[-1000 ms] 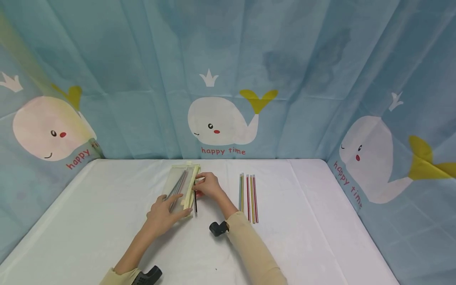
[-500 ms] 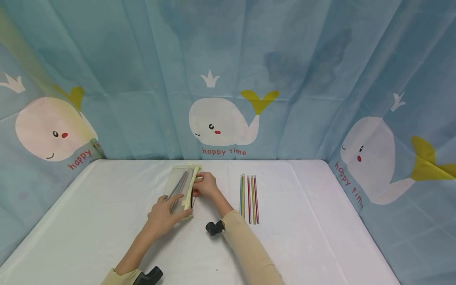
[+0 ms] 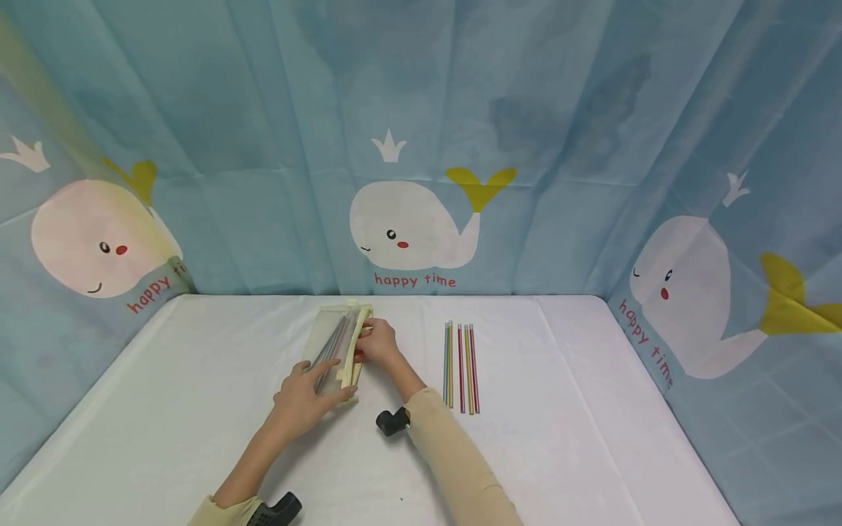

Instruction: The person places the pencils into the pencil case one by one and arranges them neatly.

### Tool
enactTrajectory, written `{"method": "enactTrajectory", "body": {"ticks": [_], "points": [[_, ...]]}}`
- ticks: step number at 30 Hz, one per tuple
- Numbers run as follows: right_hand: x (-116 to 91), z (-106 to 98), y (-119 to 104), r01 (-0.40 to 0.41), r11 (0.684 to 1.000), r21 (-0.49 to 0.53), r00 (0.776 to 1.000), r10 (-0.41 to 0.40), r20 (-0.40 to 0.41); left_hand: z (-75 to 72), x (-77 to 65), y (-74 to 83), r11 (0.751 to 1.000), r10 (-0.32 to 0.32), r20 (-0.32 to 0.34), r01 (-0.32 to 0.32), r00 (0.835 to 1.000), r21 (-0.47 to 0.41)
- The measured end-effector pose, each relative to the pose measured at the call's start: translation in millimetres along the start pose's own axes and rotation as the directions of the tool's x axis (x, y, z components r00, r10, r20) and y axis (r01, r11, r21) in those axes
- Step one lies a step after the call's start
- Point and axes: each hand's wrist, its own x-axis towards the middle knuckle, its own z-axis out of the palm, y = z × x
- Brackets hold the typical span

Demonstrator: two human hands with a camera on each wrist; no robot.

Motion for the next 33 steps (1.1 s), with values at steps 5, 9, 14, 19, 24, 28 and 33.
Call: {"method": "enactTrajectory", "body": {"ticks": [5,9,14,19,24,28,33], "points": [[-2,3,-2,0.019,1.000,-0.014,1.000,-0.019,0.008,0.7,-0.1,-0.5,1.000,0.003,-0.003,-0.003,1.000,0.004],[-3,5,-3,0.060,0.997,-0.055,0.998,-0.060,0.005,0.7,-0.5,-0.2,1.000,0.002,-0.004,-0.002,1.000,0.006],[-4,6,-6,0.067,0.995,-0.070,0.998,-0.067,0.006,-0.1,-1.2,0.7,1.000,0.005,-0.005,-0.005,1.000,0.005],[-3,7,-5,0.066,0.996,-0.065,0.998,-0.065,0.015,-0.9,-1.6,1.6,1.000,0.004,-0.003,-0.004,1.000,0.002],[-1,6,0,0.087,0.991,-0.098,0.996,-0.085,0.026,-2.1,-1.7,2.7,1.000,0.002,-0.002,-0.002,1.000,-0.005],[0,4,4,0.080,0.991,-0.110,0.996,-0.076,0.040,-1.5,-1.0,1.6,1.000,0.005,-0.001,-0.005,1.000,0.002],[-1,-3,8,0.067,0.996,-0.053,0.996,-0.064,0.055,0.8,0.2,-1.1,1.000,0.010,-0.006,-0.009,1.000,0.016]]}}
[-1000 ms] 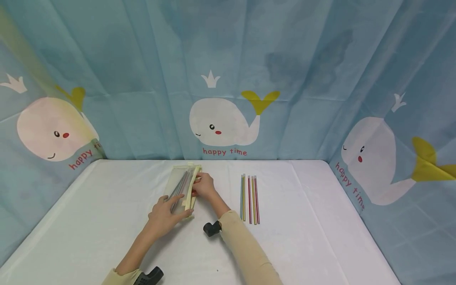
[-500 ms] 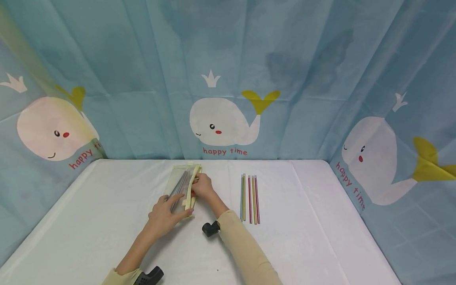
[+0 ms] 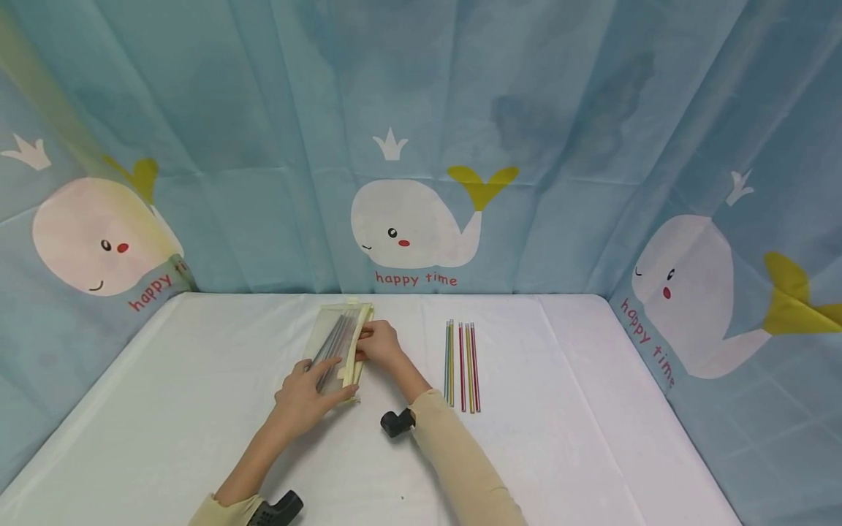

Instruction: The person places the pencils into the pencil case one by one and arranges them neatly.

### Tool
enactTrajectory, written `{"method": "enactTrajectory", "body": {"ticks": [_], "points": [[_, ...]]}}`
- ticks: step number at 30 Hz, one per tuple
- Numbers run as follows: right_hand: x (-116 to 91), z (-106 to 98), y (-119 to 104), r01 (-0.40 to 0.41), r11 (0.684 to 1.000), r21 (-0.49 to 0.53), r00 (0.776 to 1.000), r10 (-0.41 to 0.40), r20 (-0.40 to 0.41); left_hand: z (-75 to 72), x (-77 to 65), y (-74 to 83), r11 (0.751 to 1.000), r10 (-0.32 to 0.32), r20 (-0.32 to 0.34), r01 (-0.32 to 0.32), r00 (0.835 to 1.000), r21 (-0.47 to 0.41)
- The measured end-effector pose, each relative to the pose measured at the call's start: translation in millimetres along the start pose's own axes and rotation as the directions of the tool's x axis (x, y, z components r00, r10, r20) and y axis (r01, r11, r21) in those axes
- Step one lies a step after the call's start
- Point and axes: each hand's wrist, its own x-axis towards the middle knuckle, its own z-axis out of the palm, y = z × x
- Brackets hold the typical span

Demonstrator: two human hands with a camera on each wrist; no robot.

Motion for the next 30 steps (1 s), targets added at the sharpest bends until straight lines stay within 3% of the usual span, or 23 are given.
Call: {"method": "enactTrajectory", "body": {"ticks": [13,23,30], "points": [[-15,-25,7,0.019,0.992,0.128,1.000,-0.016,-0.019,-0.9,-0.3,2.7,1.000,0.009,-0.016,-0.009,1.000,0.009],[-31,-39,11,0.016,0.989,0.146,0.999,-0.011,-0.041,-2.5,-1.0,3.6,1.000,-0.006,-0.006,0.007,1.000,0.006],[-41,-49,12,-0.010,0.990,0.142,0.995,0.025,-0.099,-2.0,-0.3,3.5,1.000,-0.006,-0.007,0.006,1.000,0.017]]}}
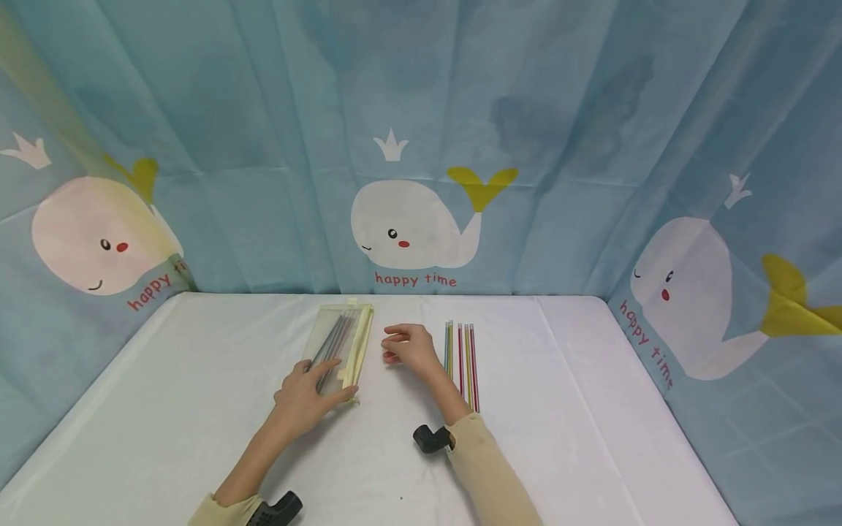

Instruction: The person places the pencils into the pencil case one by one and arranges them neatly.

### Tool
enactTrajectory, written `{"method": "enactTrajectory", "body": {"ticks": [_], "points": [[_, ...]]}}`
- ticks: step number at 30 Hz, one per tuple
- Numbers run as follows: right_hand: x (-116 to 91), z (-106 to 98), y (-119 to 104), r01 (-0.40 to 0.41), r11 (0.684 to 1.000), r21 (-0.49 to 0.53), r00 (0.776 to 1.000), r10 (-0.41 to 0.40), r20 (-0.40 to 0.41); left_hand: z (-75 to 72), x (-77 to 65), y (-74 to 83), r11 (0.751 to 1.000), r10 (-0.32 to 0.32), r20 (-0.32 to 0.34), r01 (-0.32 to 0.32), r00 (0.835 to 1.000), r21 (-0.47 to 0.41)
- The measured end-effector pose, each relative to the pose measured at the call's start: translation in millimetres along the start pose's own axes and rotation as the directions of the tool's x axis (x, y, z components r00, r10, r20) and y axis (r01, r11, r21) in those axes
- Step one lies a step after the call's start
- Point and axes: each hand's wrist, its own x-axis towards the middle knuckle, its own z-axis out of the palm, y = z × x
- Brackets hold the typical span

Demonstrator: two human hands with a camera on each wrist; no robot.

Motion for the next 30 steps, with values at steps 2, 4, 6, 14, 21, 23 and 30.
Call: {"method": "enactTrajectory", "body": {"ticks": [2,4,6,14,21,23,30], "points": [[-2,-3,0,-0.001,1.000,-0.010,1.000,0.001,-0.018,0.5,0.1,-0.3,1.000,0.001,0.001,-0.001,1.000,0.004],[-5,-5,-1,0.004,1.000,-0.021,0.999,-0.005,-0.033,1.2,0.4,-0.9,1.000,0.000,0.003,0.000,1.000,0.007],[-8,-8,-2,0.013,0.999,-0.031,0.999,-0.014,-0.040,1.9,0.3,-1.3,1.000,-0.002,0.005,0.002,1.000,0.005],[-13,-15,0,0.014,0.997,-0.080,0.998,-0.019,-0.068,2.1,-0.6,-0.6,1.000,-0.007,0.004,0.007,1.000,-0.002],[-17,-25,1,0.043,0.996,-0.073,0.995,-0.049,-0.083,1.6,-1.1,0.7,1.000,-0.010,0.007,0.010,1.000,-0.008],[-18,-28,0,0.043,0.995,-0.085,0.994,-0.051,-0.094,1.1,-1.7,1.3,1.000,-0.006,0.005,0.006,1.000,-0.005],[-19,-38,3,0.040,0.982,-0.183,0.986,-0.068,-0.149,0.2,-2.2,2.1,1.000,0.002,-0.001,-0.002,1.000,-0.009]]}}
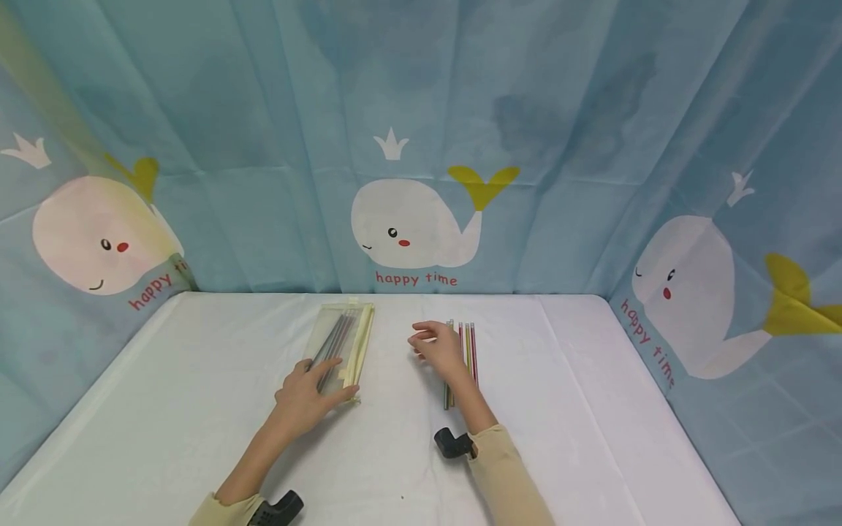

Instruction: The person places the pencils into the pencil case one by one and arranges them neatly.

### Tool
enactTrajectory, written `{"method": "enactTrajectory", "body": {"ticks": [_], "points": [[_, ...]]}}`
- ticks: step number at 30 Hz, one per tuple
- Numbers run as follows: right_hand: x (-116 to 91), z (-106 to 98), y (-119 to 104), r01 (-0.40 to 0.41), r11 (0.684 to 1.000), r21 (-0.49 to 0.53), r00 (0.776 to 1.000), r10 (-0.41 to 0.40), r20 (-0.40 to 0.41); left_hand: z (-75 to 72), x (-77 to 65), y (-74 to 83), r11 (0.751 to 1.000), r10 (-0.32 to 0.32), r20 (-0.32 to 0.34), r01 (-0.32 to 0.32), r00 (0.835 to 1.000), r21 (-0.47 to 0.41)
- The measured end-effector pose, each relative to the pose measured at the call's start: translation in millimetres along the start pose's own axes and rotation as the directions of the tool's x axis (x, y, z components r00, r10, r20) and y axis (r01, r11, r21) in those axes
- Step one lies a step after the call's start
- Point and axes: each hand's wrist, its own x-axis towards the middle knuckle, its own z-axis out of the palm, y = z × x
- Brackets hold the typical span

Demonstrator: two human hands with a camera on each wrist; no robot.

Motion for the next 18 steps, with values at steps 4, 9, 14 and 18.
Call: {"method": "enactTrajectory", "body": {"ticks": [4,9,14,18], "points": [[0,-4,-1,-0.009,0.999,-0.033,1.000,0.008,-0.025,1.7,-0.1,0.2,1.000,0.005,-0.007,-0.005,1.000,-0.007],[0,-11,-2,-0.028,0.996,-0.083,0.998,0.024,-0.056,1.5,0.4,0.0,1.000,0.010,-0.012,-0.010,1.000,-0.001],[0,-18,-3,-0.027,0.987,-0.160,0.994,0.009,-0.113,-0.7,0.6,-0.2,1.000,0.007,0.000,-0.007,1.000,0.012],[-1,-24,-4,-0.040,0.974,-0.223,0.990,0.007,-0.144,-0.6,0.8,-1.0,1.000,0.002,0.004,-0.002,1.000,0.015]]}}
